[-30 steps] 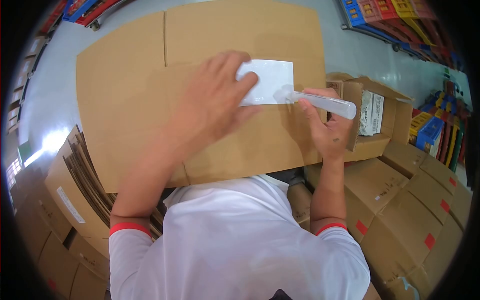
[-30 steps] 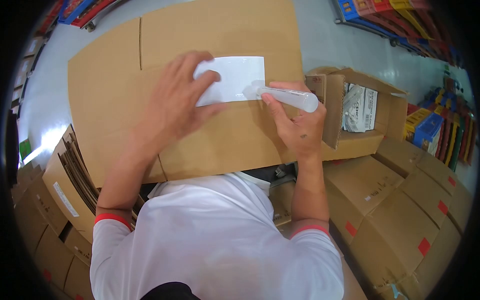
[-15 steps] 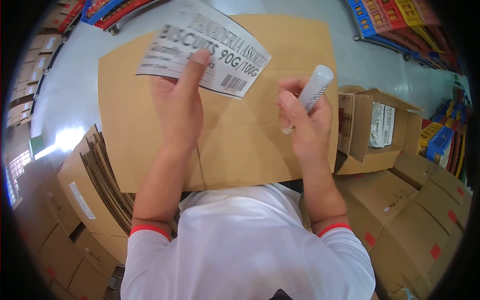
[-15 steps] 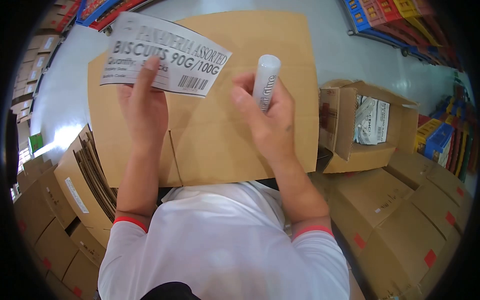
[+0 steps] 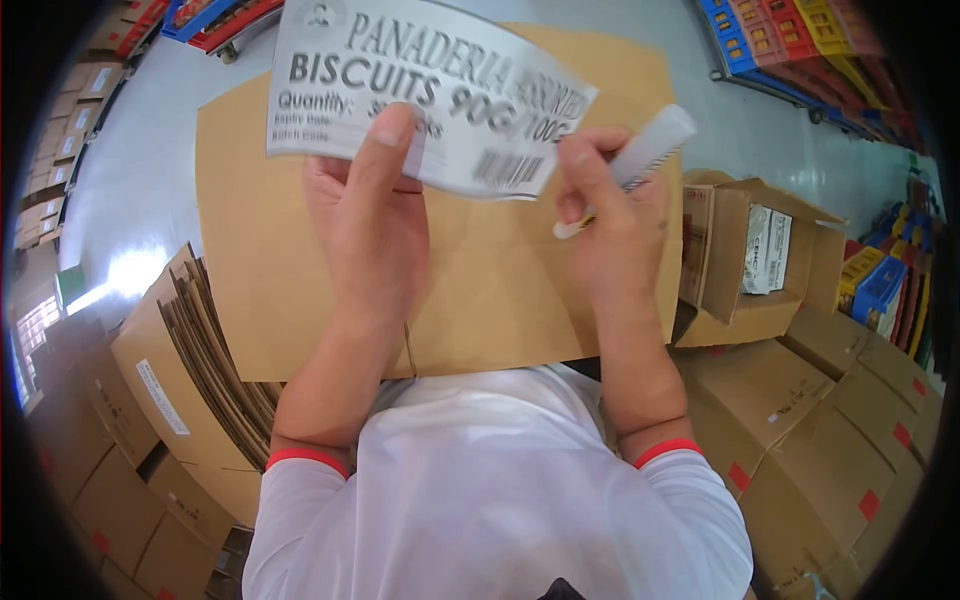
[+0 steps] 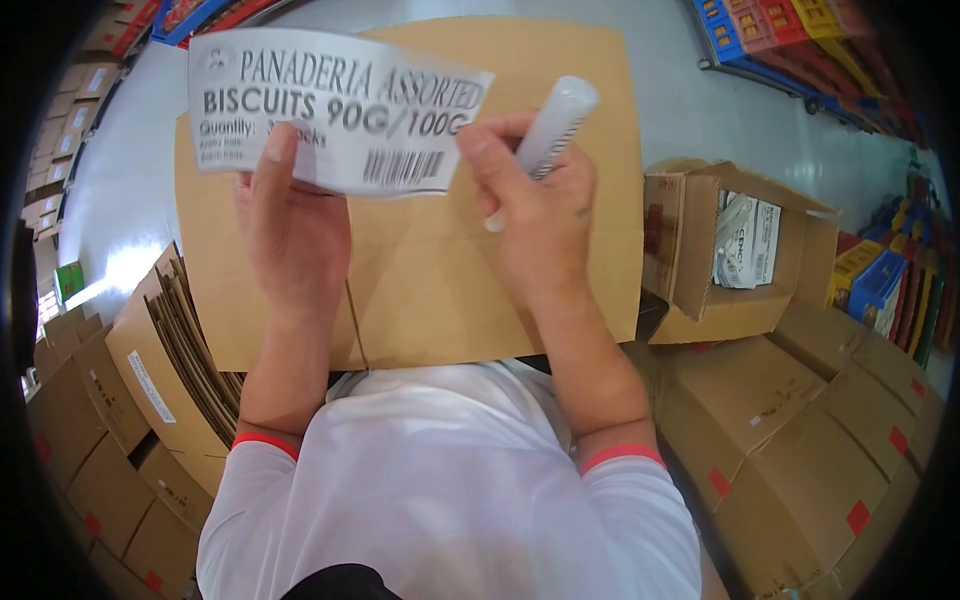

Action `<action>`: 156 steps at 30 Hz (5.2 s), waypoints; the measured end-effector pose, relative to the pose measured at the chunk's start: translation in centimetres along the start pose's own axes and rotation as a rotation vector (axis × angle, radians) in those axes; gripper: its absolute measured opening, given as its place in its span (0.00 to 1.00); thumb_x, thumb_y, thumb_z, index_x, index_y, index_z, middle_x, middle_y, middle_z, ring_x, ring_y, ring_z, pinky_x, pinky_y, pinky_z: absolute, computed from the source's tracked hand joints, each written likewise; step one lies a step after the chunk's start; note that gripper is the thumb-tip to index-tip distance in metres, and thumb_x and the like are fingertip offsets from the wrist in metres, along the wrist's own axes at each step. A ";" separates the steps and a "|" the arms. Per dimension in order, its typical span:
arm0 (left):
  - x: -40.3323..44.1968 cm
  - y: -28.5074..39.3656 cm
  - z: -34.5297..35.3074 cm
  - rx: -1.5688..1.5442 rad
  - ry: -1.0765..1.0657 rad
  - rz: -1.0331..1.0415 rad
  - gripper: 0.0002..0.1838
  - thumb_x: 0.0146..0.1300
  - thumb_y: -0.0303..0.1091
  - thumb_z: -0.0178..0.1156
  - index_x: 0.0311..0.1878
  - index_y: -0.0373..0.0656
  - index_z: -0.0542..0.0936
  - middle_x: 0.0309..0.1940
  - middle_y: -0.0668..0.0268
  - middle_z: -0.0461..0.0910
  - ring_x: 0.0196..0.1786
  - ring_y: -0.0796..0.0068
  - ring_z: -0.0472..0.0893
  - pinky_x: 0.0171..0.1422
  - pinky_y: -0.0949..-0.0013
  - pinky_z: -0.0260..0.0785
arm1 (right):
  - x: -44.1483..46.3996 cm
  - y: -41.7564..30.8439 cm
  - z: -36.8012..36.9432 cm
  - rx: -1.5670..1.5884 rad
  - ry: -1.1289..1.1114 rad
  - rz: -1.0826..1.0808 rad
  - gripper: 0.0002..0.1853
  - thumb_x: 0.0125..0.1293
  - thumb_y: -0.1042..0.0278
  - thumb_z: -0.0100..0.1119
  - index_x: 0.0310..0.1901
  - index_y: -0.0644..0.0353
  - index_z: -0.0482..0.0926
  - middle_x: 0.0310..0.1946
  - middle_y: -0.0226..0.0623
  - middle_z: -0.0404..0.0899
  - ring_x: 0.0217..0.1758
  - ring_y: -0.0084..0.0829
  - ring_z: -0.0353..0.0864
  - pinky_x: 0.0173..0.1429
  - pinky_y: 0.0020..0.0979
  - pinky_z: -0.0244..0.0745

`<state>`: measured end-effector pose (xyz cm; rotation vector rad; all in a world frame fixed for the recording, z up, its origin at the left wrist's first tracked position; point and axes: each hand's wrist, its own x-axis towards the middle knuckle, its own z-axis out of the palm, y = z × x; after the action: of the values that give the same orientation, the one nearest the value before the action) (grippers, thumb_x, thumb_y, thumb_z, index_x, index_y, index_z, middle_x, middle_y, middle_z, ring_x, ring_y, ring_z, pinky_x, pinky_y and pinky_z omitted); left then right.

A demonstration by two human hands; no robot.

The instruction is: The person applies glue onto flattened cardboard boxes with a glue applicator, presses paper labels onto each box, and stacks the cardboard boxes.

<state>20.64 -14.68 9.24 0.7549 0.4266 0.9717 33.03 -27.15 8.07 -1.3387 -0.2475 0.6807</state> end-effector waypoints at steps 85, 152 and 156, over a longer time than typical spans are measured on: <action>-0.5 -8.3 -1.4 1.732 -0.995 0.291 0.47 0.77 0.59 0.53 0.84 0.32 0.55 0.85 0.49 0.55 0.88 0.55 0.52 0.91 0.52 0.42 | 1.2 1.7 -13.6 -0.130 0.342 -0.132 0.18 0.78 0.64 0.57 0.61 0.67 0.76 0.33 0.34 0.81 0.32 0.19 0.78 0.36 0.24 0.73; -41.2 30.8 -43.2 2.117 2.216 -0.650 0.39 0.72 0.60 0.59 0.80 0.50 0.67 0.80 0.47 0.61 0.78 0.44 0.67 0.76 0.36 0.63 | 3.3 0.2 -5.9 0.070 -0.080 -0.178 0.34 0.80 0.54 0.53 0.74 0.76 0.65 0.23 0.27 0.70 0.25 0.21 0.72 0.49 0.38 0.82; -25.6 35.5 -47.7 3.039 0.991 0.253 0.32 0.77 0.57 0.59 0.73 0.44 0.77 0.77 0.45 0.67 0.77 0.40 0.67 0.77 0.37 0.63 | 2.6 -3.9 -9.5 -0.058 0.017 -0.288 0.30 0.79 0.57 0.56 0.69 0.77 0.71 0.24 0.28 0.73 0.26 0.22 0.75 0.46 0.35 0.83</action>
<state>-43.29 -6.37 3.17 -1.5242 -1.5781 0.0775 41.39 -33.65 8.91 -1.3304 -0.4403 0.4222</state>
